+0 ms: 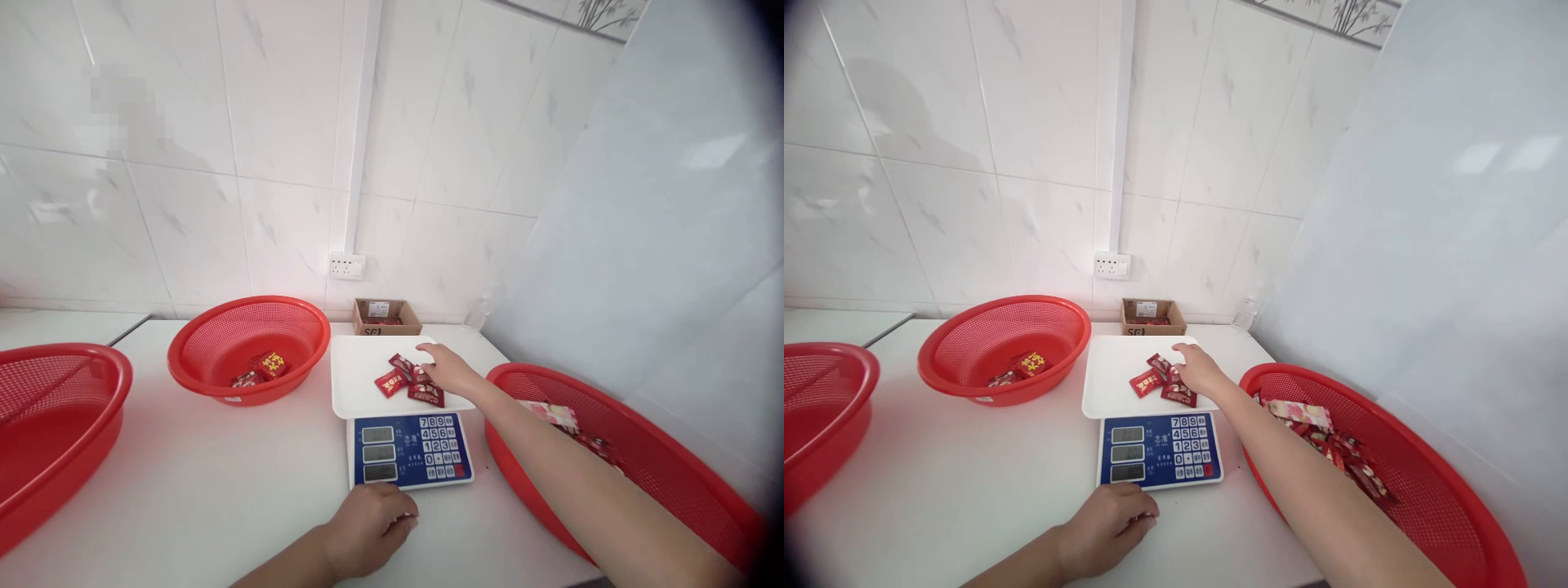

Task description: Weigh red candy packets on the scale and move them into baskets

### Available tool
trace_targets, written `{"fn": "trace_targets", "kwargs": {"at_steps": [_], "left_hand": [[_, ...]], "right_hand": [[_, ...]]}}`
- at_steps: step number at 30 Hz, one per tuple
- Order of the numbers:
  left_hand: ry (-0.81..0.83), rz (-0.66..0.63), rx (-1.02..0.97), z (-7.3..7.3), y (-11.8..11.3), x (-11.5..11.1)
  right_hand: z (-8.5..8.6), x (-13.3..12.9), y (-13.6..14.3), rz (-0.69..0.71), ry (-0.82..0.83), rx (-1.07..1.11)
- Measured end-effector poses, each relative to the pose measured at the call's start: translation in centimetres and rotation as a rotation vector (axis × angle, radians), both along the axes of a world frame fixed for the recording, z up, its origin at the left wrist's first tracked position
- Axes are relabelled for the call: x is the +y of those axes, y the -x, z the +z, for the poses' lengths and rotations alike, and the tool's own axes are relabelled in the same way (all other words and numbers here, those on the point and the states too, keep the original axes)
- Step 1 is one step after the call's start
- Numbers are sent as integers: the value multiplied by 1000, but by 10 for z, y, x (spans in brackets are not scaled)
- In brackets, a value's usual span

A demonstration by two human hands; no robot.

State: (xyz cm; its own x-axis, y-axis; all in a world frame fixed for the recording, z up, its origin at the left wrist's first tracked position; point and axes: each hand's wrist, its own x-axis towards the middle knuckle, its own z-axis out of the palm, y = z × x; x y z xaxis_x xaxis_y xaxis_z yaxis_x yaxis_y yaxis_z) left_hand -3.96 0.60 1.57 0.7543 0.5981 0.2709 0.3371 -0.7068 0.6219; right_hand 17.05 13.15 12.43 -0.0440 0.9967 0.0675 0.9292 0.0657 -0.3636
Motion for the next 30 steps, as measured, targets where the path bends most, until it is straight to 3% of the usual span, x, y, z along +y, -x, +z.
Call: {"fn": "trace_targets", "kwargs": {"at_steps": [9, 12, 15, 20, 22, 27, 30], "left_hand": [[28, 2, 1, 2, 0, 0], [26, 11, 10, 2, 0, 1], [22, 22, 10, 1, 1, 2], [24, 25, 9, 0, 1, 3], [33, 15, 10, 0, 0, 3], [47, -6, -18, -1, -3, 2], [67, -17, -22, -4, -4, 3]], "right_hand": [[-21, -12, 10, 127, 50, -8], [-22, -12, 14, 235, 49, -48], [-17, -11, 4, 240, 3, -94], [-7, -21, -66, 27, -157, -44], [-9, -33, -107, -90, -89, -33], [-29, -91, -195, -201, 233, -130], [-45, -124, -224, -292, 219, -156]]}}
